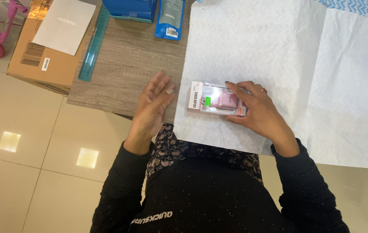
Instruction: The person wraps a packaged item in paper by hand, using a ruler to tear a piece of white paper and then folding patterned paper around the object.
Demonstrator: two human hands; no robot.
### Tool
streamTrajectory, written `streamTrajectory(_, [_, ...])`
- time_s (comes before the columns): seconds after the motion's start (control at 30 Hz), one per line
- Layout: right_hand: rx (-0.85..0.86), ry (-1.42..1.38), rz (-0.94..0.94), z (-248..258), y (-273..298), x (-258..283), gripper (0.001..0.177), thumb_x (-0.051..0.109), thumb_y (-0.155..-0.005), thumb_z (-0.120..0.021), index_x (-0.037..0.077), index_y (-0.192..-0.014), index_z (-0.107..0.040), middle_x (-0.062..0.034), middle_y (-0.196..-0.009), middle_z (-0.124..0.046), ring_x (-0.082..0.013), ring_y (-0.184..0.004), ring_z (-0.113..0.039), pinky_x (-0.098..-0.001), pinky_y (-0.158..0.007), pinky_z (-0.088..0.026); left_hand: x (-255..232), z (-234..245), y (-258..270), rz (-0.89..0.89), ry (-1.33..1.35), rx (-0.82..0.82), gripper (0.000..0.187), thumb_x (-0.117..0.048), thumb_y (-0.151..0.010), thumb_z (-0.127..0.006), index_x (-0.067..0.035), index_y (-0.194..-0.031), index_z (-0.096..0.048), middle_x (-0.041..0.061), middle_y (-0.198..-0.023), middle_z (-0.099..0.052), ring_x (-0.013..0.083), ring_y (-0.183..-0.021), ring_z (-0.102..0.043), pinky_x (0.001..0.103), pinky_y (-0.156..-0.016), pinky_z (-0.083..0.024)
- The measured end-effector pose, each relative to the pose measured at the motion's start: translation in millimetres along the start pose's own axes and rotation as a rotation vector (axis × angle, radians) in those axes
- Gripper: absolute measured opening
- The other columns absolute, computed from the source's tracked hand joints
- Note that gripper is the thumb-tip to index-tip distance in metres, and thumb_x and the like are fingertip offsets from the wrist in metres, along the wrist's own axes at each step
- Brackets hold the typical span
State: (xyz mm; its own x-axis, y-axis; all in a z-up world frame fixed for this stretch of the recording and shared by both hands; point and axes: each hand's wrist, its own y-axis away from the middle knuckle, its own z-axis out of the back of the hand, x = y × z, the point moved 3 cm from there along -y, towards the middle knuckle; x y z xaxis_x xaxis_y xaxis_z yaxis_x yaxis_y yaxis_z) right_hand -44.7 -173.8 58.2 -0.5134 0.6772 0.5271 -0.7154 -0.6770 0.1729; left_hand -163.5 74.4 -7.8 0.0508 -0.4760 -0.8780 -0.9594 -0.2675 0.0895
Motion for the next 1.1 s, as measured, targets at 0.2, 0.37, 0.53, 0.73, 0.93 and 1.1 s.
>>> streamTrajectory(0.2, [0.005, -0.003, 0.003, 2.6, -0.2, 5.0, 0.082, 0.020, -0.077, -0.092, 0.010, -0.152, -0.060, -0.0231, -0.141, -0.060, -0.0468, -0.136, -0.053, -0.0531, -0.111, -0.046, -16.0, -4.9, -0.4, 0.231, -0.122, 0.126, 0.088, -0.046, -0.103, -0.049, 0.001, -0.165, -0.007, 0.038, -0.169, -0.007, 0.0589, -0.152, -0.025, 0.068, -0.117, -0.042])
streamTrajectory(0.37, [0.002, -0.019, -0.002, 2.7, 0.7, 6.2, 0.083, 0.017, -0.076, -0.092, 0.009, -0.152, -0.059, -0.0239, -0.141, -0.060, -0.0472, -0.137, -0.052, -0.0540, -0.113, -0.044, -9.5, 11.9, -33.4, 0.362, -0.243, 0.137, 0.093, -0.055, -0.102, -0.048, 0.005, -0.162, -0.009, 0.031, -0.161, -0.035, 0.0416, -0.112, -0.068, 0.037, -0.070, -0.065])
streamTrajectory(0.53, [-0.010, -0.033, 0.010, 0.0, 0.2, 0.3, 0.085, 0.015, -0.074, -0.093, 0.012, -0.152, -0.059, -0.0218, -0.142, -0.059, -0.0471, -0.138, -0.051, -0.0537, -0.115, -0.042, -11.6, 11.6, -64.1, 0.538, -0.348, 0.120, 0.081, -0.053, -0.100, -0.050, -0.002, -0.159, -0.029, 0.013, -0.134, -0.069, 0.0061, -0.056, -0.064, 0.016, -0.045, -0.050])
streamTrajectory(0.73, [0.005, -0.033, 0.012, 0.5, -0.6, -2.4, 0.084, 0.017, -0.076, -0.091, 0.014, -0.153, -0.058, -0.0205, -0.142, -0.059, -0.0449, -0.137, -0.052, -0.0526, -0.114, -0.043, -3.1, 14.0, -76.2, 0.425, -0.748, 0.162, 0.058, -0.062, -0.094, -0.062, -0.012, -0.114, -0.082, 0.006, -0.086, -0.067, 0.0102, -0.059, -0.043, 0.023, -0.045, -0.041])
streamTrajectory(0.93, [-0.004, -0.032, 0.002, -0.4, -0.7, -3.0, 0.085, 0.021, -0.075, -0.093, 0.016, -0.153, -0.060, -0.0186, -0.141, -0.060, -0.0425, -0.136, -0.053, -0.0500, -0.114, -0.043, -42.8, -12.5, -21.6, 0.158, -0.619, 0.190, 0.085, -0.060, -0.107, -0.041, 0.006, -0.160, -0.033, 0.040, -0.159, -0.035, 0.0549, -0.150, -0.033, 0.066, -0.118, -0.033])
streamTrajectory(1.1, [-0.010, -0.019, 0.007, -2.7, -0.8, -6.3, 0.085, 0.022, -0.075, -0.093, 0.014, -0.153, -0.060, -0.0199, -0.141, -0.060, -0.0438, -0.135, -0.054, -0.0509, -0.113, -0.043, -30.0, -12.5, -24.7, 0.352, -0.318, 0.170, 0.088, -0.063, -0.105, -0.038, -0.001, -0.161, -0.011, 0.038, -0.167, -0.010, 0.0572, -0.150, -0.033, 0.065, -0.111, -0.048])
